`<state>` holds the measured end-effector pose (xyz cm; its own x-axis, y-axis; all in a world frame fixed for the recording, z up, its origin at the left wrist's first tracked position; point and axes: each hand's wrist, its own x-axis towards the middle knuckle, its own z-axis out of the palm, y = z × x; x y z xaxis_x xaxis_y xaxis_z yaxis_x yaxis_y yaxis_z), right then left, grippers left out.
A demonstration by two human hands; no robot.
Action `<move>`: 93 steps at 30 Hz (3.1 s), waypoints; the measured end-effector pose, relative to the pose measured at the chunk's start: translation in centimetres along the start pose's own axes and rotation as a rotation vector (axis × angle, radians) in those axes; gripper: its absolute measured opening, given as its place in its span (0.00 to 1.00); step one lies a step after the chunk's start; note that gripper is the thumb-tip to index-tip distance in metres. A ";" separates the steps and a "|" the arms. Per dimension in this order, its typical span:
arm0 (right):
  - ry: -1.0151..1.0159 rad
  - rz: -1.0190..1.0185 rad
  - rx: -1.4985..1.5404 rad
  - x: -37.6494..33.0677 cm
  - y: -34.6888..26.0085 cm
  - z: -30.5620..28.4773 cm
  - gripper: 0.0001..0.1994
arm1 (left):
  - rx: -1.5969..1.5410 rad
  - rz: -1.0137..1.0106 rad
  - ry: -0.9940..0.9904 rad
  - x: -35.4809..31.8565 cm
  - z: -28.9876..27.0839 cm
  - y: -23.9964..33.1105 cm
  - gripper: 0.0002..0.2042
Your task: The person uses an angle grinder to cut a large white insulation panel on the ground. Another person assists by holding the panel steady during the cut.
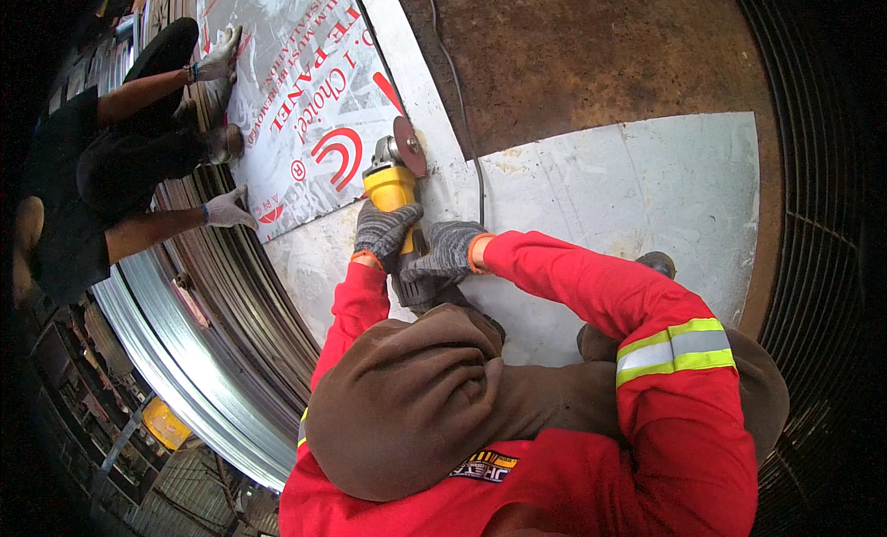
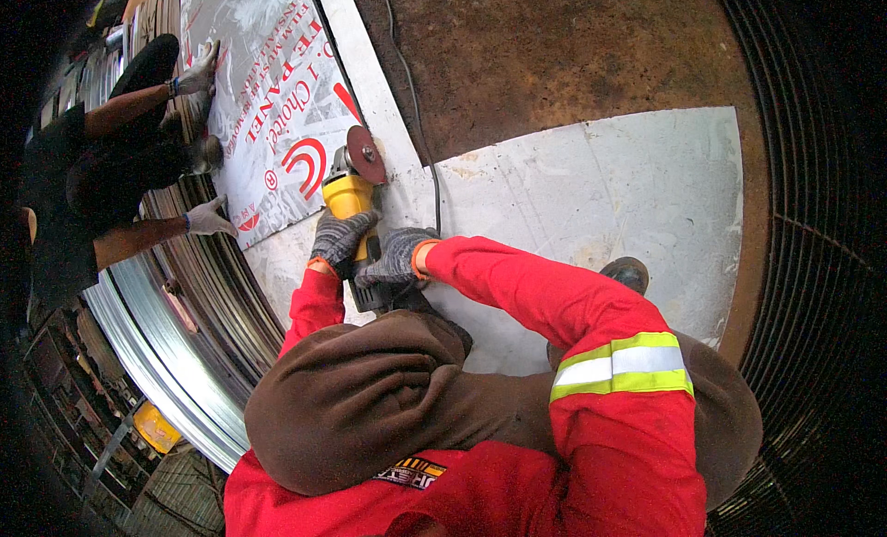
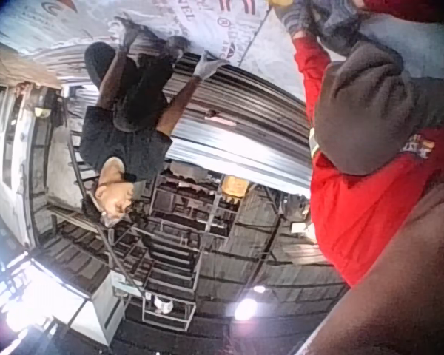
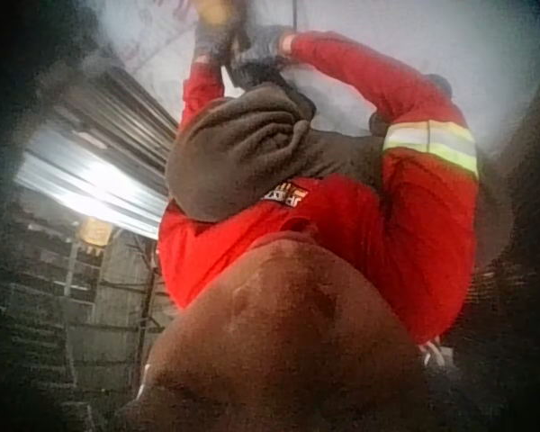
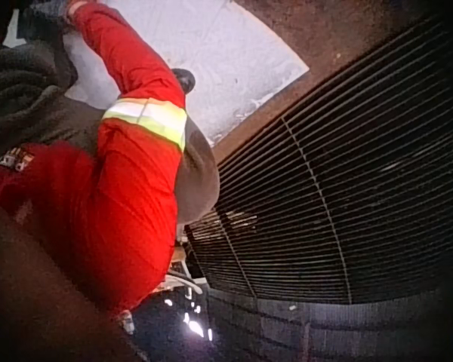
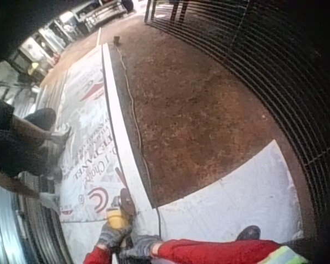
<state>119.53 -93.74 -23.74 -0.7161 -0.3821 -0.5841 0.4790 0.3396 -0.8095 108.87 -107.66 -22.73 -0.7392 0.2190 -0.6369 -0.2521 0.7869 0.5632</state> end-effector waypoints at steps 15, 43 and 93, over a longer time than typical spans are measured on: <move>0.056 -0.075 -0.035 -0.8 0.4 0.9 0.46 | -0.052 -0.030 -0.013 -1.4 0.3 0.1 0.19; 0.003 -0.133 -0.046 -0.9 1.1 1.3 0.42 | 0.217 -0.031 0.104 -2.1 1.2 0.7 0.24; 0.195 -0.999 -1.084 2.2 -28.6 0.5 0.22 | -1.451 0.123 0.258 -6.4 -5.8 -17.2 0.22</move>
<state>104.51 -104.72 -1.89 -0.6100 -0.7485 0.2600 -0.7787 0.5053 -0.3719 114.32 -125.95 -25.34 -0.8506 0.0114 -0.5256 -0.4558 -0.5144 0.7264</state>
